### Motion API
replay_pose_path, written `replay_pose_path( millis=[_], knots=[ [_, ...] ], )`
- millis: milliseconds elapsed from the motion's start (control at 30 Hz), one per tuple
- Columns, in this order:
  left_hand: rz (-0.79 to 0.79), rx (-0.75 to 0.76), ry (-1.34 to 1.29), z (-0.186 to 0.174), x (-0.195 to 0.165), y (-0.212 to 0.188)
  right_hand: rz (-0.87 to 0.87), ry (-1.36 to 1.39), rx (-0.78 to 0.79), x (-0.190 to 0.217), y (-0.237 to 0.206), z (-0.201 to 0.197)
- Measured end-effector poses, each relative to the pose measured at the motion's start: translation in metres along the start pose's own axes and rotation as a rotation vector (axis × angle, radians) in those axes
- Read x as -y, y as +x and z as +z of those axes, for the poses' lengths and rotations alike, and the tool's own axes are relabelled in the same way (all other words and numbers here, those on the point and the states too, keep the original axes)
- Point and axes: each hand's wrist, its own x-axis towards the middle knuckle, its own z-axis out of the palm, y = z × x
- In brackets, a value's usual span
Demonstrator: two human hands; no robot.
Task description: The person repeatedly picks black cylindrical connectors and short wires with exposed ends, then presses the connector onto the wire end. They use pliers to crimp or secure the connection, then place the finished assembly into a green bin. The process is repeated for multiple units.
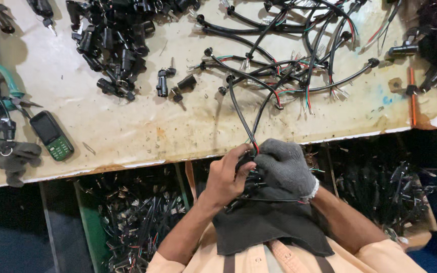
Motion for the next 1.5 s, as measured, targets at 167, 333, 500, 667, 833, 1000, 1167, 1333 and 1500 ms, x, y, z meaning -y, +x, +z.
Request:
replay_pose_path(
  millis=[167,333,500,667,833,1000,1167,1333,1500],
  knots=[
    [0.037,0.105,-0.014,-0.011,0.004,0.008,0.106,0.254,0.178,-0.011,0.018,-0.003],
    [-0.147,0.199,-0.272,-0.009,-0.007,0.011,0.418,0.216,0.452,-0.001,0.028,-0.032],
    [0.044,0.611,0.459,-0.003,-0.011,0.005,-0.17,-0.171,-0.006,0.005,0.042,-0.07],
    [-0.124,0.971,0.602,-0.016,0.007,0.009,-0.276,-0.748,-0.261,-0.015,0.06,-0.039],
    [0.033,0.029,0.565,-0.049,0.026,0.046,-0.374,-0.823,-0.435,-0.023,0.032,-0.014],
    [0.073,-0.283,1.023,-0.08,0.091,0.115,-0.266,-0.842,-0.262,-0.024,0.025,-0.002],
    [0.101,-0.372,0.479,-0.076,0.105,0.093,-0.165,-0.839,-0.235,-0.039,0.045,0.006],
    [-0.218,-0.219,-0.702,-0.053,0.053,0.035,-0.125,-0.583,-0.217,-0.037,0.06,-0.01],
    [-0.136,0.089,-0.473,-0.028,0.027,0.009,-0.018,0.138,-0.032,0.005,0.041,-0.031]
  ],
)
